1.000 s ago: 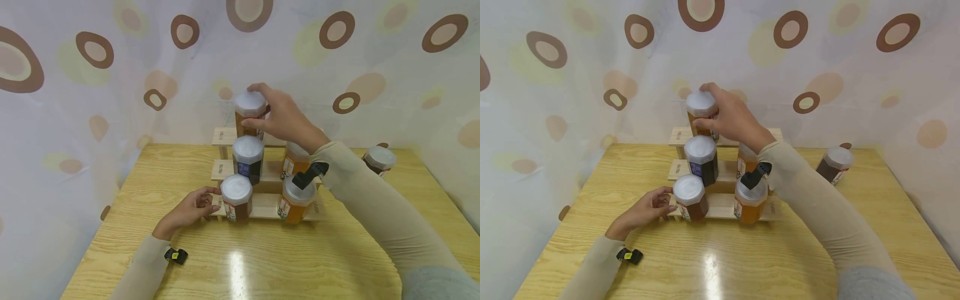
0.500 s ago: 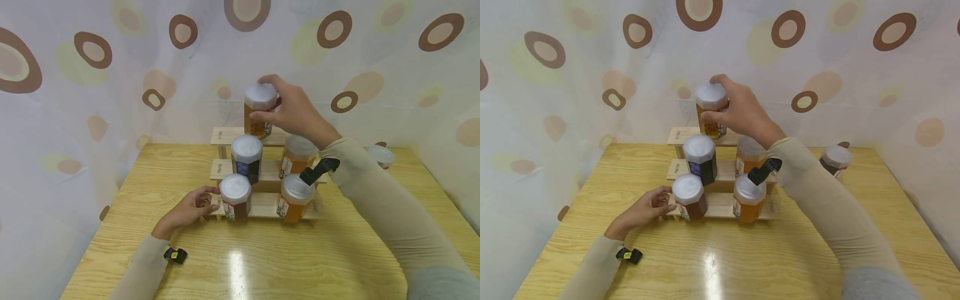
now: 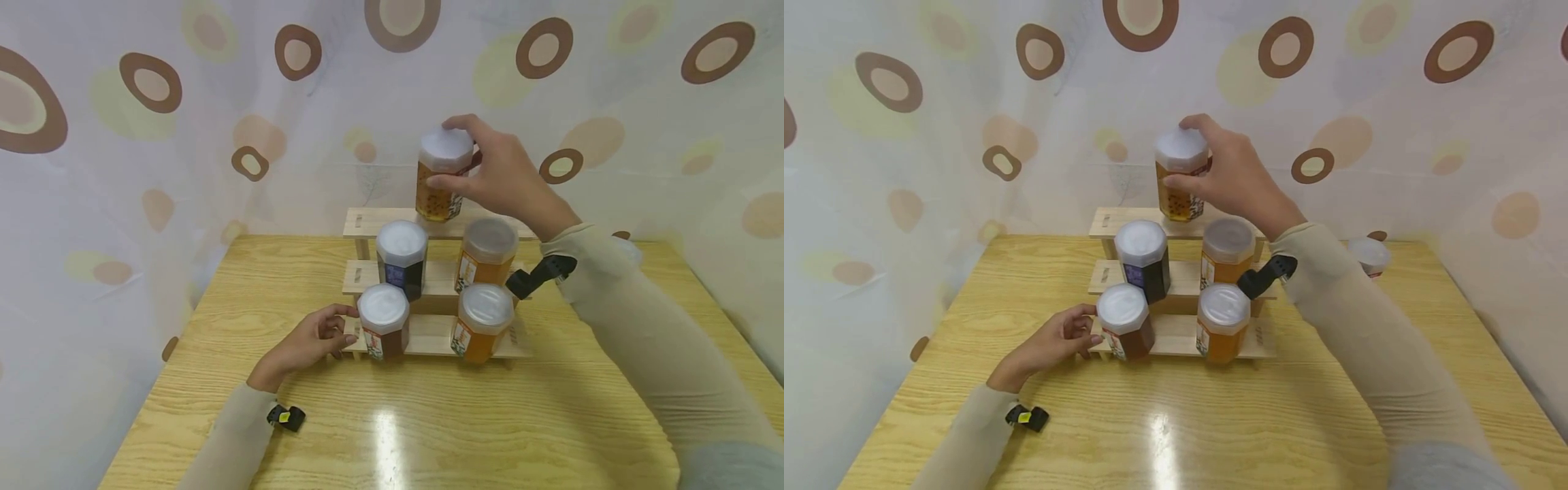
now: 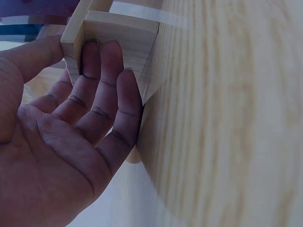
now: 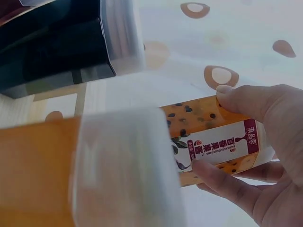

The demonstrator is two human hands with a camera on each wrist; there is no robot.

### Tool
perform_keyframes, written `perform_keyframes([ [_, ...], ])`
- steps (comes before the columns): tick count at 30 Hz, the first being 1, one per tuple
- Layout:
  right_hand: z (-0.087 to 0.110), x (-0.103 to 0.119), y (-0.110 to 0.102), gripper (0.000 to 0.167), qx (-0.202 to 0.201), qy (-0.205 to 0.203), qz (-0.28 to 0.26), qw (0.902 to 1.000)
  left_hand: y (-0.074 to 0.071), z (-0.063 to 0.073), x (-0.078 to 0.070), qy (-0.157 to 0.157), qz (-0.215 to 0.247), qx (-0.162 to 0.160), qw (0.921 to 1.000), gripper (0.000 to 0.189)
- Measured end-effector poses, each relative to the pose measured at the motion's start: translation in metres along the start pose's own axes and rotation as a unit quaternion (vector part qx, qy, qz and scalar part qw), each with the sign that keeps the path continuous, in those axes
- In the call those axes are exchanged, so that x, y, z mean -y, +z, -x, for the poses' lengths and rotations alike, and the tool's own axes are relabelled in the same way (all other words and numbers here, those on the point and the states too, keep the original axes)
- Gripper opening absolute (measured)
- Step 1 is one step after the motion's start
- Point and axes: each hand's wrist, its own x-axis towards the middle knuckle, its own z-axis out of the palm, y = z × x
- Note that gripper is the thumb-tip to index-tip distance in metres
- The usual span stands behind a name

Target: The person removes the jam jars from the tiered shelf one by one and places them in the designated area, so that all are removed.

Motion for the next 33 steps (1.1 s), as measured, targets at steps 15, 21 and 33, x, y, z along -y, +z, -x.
perform_keyframes([
  [15, 0.016, -0.023, -0.022, 0.078, -0.024, 0.028, 0.009, 0.9993, 0.0, 0.001, 0.0, -0.003, -0.001, -0.002, 1.0, 0.044],
  [21, 0.024, -0.035, -0.032, 0.078, -0.031, 0.047, 0.017, 0.9983, 0.0, 0.002, -0.002, -0.007, -0.006, -0.004, 0.9999, 0.044],
  [33, 0.044, -0.065, -0.052, 0.079, -0.057, 0.086, -0.001, 0.9947, 0.0, 0.003, 0.0, -0.003, 0.0, -0.002, 1.0, 0.044],
])
